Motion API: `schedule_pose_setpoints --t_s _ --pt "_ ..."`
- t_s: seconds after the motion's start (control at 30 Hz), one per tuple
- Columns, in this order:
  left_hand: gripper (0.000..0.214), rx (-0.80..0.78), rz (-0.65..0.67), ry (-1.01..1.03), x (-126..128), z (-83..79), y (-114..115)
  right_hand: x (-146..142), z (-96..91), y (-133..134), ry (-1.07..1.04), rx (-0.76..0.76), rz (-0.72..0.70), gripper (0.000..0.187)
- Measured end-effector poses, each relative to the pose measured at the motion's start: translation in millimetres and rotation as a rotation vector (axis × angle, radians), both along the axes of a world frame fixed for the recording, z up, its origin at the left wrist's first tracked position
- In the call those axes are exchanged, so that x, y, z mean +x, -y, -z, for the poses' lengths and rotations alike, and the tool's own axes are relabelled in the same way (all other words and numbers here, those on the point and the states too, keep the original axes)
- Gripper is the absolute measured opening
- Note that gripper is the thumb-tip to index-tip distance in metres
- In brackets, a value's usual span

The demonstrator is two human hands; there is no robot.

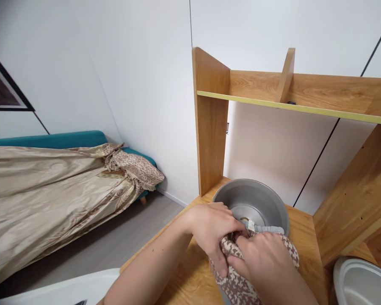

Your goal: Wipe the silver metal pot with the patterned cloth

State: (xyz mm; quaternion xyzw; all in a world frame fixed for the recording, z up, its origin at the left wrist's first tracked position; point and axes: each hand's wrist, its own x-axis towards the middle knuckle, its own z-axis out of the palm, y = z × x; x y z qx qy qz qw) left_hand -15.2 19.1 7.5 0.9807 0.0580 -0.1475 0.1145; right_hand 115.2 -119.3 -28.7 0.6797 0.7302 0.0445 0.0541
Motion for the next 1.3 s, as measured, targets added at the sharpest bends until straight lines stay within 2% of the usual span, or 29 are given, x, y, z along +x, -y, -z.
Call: schedule_pose_setpoints --t_s 0.13,0.2,0.27,0.37,0.5,0.6,0.73,0.93,1.03,1.17,1.3 --pt "0.090 -0.028 -0.010 0.009 -1 -0.5 2 -14 12.5 -1 0.044 0.127 0.003 0.022" --pt "0.093 -0.028 -0.010 0.000 -2 -1.3 2 -17 16.5 -1 0.056 0.188 -0.008 0.021" --pt "0.094 -0.022 -0.023 -0.002 -3 -1.8 1 -15 15.5 0 0.044 0.193 -0.012 0.019" --pt "0.092 -0.010 -0.050 0.001 -3 -1.4 0 -2 6.5 2 -0.028 0.116 -0.021 0.016" --pt "0.077 -0.019 -0.039 0.009 -2 0.6 0 14 1.9 4 -0.096 0.062 -0.088 0.016" --pt "0.073 -0.009 -0.032 0.020 -2 1.5 2 8 13.1 1 -0.049 0.140 -0.087 0.017" --pt "0.080 -0.037 -0.007 -0.002 -2 -0.4 3 -7 25.0 -3 0.001 0.279 -0.070 0.021" --pt "0.080 -0.009 -0.028 -0.028 -3 -1.1 0 18 13.6 5 -0.138 0.147 -0.112 0.021" --pt "0.076 -0.020 -0.018 0.000 -2 2.3 -1 23 14.1 4 -0.118 0.151 -0.150 0.020" --pt "0.076 -0.014 -0.035 0.024 -2 3.4 2 2 17.9 -1 0.050 0.175 -0.063 0.023" --pt "0.080 -0.007 -0.054 0.041 -5 -1.6 9 -30 10.1 -3 -0.047 0.128 0.070 0.016"
